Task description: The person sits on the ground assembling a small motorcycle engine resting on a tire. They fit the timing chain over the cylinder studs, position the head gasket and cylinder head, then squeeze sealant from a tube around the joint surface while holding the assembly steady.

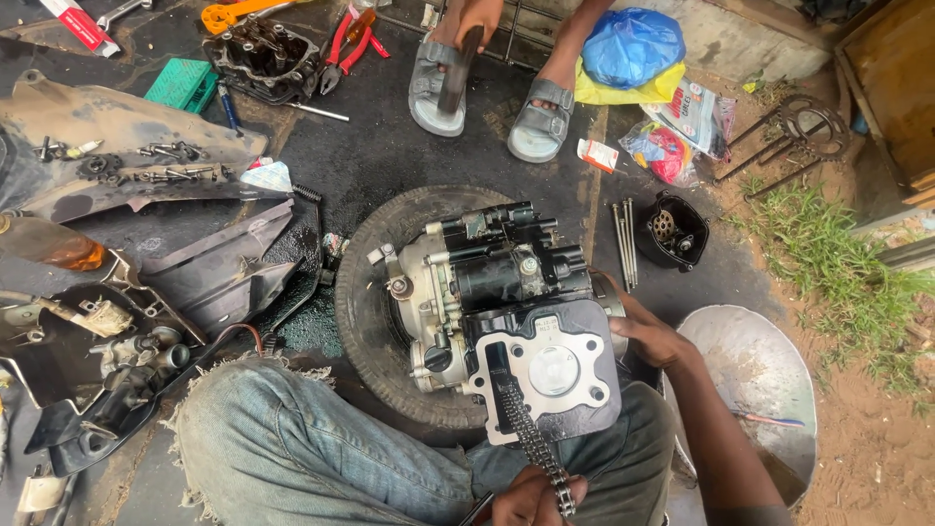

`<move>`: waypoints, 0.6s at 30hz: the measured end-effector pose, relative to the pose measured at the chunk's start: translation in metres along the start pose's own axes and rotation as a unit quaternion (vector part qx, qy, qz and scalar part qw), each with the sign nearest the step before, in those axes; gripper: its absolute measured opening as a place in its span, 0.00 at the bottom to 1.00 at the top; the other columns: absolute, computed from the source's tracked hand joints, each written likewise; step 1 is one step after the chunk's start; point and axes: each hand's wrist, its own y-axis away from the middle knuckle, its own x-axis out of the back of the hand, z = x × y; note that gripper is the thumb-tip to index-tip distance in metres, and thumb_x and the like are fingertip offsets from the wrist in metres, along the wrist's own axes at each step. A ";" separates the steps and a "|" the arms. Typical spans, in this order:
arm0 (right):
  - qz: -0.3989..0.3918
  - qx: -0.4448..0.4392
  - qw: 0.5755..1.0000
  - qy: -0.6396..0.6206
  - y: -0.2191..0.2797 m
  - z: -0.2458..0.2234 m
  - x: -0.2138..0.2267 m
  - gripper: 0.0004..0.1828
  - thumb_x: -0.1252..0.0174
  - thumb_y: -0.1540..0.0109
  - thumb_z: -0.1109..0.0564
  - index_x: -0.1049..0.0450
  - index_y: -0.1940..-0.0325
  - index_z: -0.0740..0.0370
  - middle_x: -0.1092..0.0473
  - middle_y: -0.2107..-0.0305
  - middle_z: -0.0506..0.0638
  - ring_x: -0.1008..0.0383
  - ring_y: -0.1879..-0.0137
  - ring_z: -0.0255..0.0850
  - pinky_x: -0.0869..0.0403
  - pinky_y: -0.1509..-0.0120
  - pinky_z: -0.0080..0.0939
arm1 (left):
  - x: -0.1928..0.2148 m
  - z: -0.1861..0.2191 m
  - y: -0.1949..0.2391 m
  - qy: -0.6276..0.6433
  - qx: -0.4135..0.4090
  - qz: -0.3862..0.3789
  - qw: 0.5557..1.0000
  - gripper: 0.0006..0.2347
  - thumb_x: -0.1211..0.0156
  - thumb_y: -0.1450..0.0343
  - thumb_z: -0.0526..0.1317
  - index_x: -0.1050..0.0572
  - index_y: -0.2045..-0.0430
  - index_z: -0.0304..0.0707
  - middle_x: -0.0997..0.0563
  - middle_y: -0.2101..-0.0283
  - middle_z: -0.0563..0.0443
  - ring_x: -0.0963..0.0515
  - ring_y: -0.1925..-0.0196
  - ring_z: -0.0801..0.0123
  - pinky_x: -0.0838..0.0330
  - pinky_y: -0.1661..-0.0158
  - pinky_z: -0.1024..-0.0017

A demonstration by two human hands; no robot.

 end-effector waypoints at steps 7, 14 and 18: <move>0.055 0.012 0.998 -0.022 -0.001 0.000 -0.010 0.75 0.33 0.72 0.32 0.47 0.22 0.56 0.40 0.31 0.61 0.42 0.25 0.56 0.45 0.24 0.58 | 0.006 0.010 -0.004 0.038 0.123 -0.025 0.991 0.05 0.28 0.33 0.29 0.18 0.69 0.26 0.17 0.70 0.40 0.14 0.69 0.64 0.19 0.70 0.69; 0.043 0.050 0.997 -0.037 0.002 -0.015 -0.023 0.72 0.36 0.72 0.34 0.43 0.24 0.58 0.37 0.33 0.64 0.39 0.27 0.58 0.44 0.23 0.55 | 0.025 0.036 -0.043 -0.001 0.037 -0.092 0.995 0.10 0.32 0.31 0.30 0.21 0.58 0.24 0.20 0.61 0.36 0.13 0.61 0.62 0.16 0.65 0.72; 0.050 0.098 0.989 -0.099 0.004 -0.006 -0.036 0.71 0.33 0.65 0.30 0.46 0.23 0.60 0.41 0.30 0.63 0.41 0.25 0.56 0.45 0.22 0.53 | 0.042 -0.004 -0.011 0.103 0.313 -0.073 0.941 0.09 0.35 0.32 0.34 0.16 0.65 0.24 0.15 0.63 0.33 0.13 0.71 0.60 0.17 0.73 0.67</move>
